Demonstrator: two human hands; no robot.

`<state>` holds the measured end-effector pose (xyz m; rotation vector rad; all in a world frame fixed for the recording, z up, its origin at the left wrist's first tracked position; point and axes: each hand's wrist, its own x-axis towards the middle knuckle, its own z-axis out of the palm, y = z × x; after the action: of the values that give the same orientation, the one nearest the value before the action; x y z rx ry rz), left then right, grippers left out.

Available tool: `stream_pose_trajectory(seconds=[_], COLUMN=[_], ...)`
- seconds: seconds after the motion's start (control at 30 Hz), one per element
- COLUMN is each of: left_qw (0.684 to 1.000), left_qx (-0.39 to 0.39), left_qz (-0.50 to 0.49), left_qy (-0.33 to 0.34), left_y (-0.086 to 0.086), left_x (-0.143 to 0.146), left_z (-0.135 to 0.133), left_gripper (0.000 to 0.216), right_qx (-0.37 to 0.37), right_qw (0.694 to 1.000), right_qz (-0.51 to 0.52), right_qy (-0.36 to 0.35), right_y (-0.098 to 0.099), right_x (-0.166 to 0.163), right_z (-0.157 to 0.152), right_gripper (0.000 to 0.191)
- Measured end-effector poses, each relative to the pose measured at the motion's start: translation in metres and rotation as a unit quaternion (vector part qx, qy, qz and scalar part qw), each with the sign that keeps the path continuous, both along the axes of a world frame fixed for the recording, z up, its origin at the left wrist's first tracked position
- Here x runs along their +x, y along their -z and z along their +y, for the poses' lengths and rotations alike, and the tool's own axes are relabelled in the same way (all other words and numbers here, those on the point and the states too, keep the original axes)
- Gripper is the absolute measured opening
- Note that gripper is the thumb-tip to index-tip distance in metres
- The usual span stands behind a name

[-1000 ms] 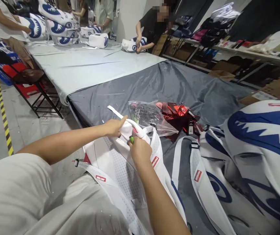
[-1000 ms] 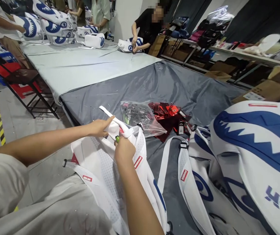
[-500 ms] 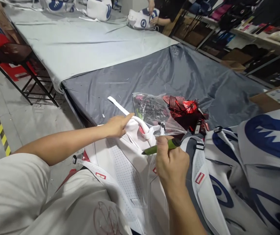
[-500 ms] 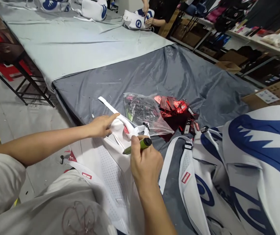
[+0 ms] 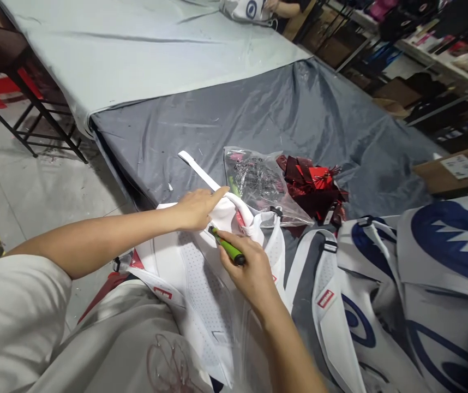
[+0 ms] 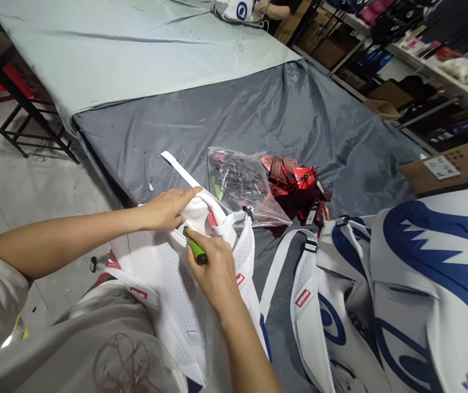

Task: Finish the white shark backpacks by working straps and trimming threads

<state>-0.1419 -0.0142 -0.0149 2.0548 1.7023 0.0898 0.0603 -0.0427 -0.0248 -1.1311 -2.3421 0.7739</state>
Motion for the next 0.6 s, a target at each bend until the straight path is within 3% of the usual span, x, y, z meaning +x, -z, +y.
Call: stream_pose_trajectory(seconds=[0.2,0.6], left_qw=[1.0,1.0], left_qx=[0.008,0.008], left_qz=[-0.005,-0.005], left_qy=[-0.005,-0.008], left_y=[0.003,0.001], left_x=[0.001,0.002], left_z=[0.0,0.0], left_gripper=[0.08,0.079], right_qx=[0.1,0.041], right_qw=[0.994,0.998], right_qz=[-0.039,0.013], right_qy=[0.003,0.037], right_y=[0.003,0.006], right_x=[-0.004,-0.013], right_z=[-0.009,-0.017], right_gripper=[0.027,0.03])
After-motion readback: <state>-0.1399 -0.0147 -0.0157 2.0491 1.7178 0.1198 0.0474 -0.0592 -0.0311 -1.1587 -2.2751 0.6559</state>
